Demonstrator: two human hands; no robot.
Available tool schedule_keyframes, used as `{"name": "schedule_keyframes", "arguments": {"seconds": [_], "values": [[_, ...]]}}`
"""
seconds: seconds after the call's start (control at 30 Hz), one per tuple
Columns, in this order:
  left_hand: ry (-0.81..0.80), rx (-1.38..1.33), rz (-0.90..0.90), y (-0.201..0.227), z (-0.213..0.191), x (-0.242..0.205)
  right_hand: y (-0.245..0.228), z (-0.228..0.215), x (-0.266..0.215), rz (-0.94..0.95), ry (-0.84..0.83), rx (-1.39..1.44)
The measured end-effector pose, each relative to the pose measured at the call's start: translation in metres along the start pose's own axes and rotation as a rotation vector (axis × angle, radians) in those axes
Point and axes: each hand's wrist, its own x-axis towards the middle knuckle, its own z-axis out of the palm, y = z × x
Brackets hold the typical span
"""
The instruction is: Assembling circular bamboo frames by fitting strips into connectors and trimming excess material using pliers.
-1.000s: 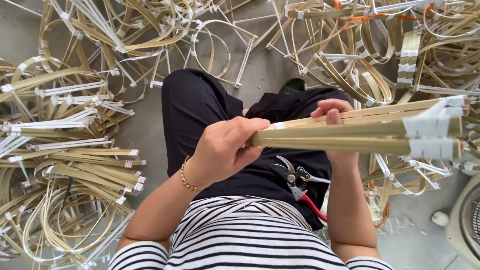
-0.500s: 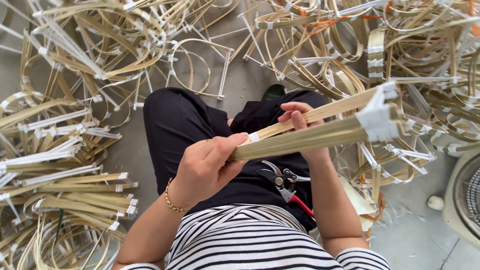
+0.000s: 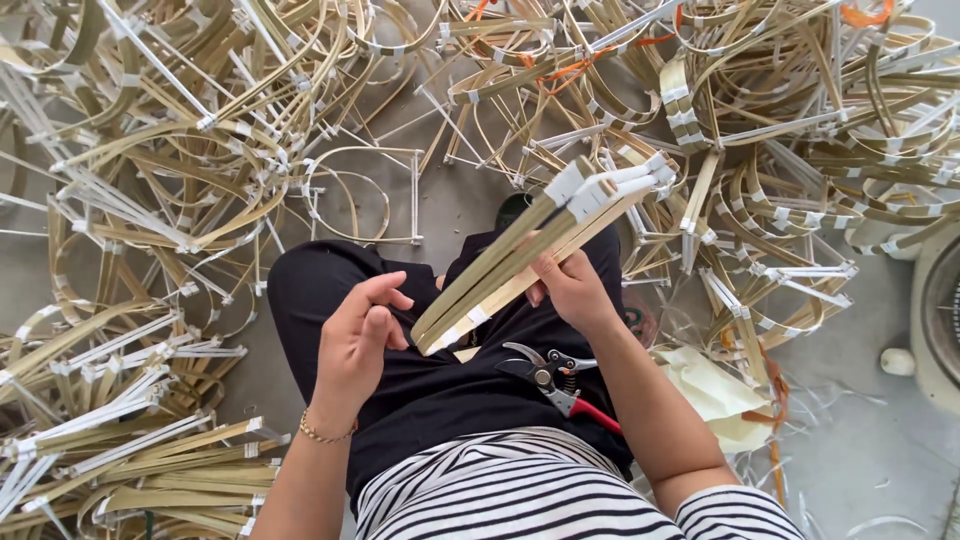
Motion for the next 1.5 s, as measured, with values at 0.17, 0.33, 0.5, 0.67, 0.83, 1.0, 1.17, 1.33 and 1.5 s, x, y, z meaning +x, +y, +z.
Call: {"name": "schedule_keyframes", "arguments": {"seconds": [0.17,0.33,0.5,0.67,0.83,1.0,1.17,1.33,1.5], "values": [[0.026,-0.143,-0.196,-0.039,-0.006,-0.010,-0.020,0.016,0.006,0.054,0.049,-0.039],[-0.194,-0.659,-0.628,-0.054,0.001,0.004,-0.019,0.021,0.011,0.072,0.010,0.001],[-0.481,-0.902,-0.795,-0.053,0.027,-0.001,-0.001,0.018,0.005,0.092,-0.048,-0.087],[-0.351,-0.737,-0.990,-0.037,0.061,0.015,-0.045,-0.043,-0.018,-0.356,-0.272,-0.243],[-0.270,-0.819,-0.847,-0.088,0.040,0.009,0.015,-0.201,-0.096,-0.002,0.866,-0.251],[-0.133,-0.848,-0.949,-0.106,0.047,0.006,0.185,-0.242,-0.143,0.388,0.798,-0.546],[-0.074,-0.830,-0.948,-0.112,0.046,0.005,0.267,-0.231,-0.144,0.719,0.791,-0.904],[0.022,-0.741,-0.958,-0.123,0.032,-0.011,0.249,-0.218,-0.133,0.645,0.975,-0.980],[0.051,-0.740,-0.923,-0.126,0.039,-0.010,0.285,-0.261,-0.127,0.505,0.933,-1.026]]}}
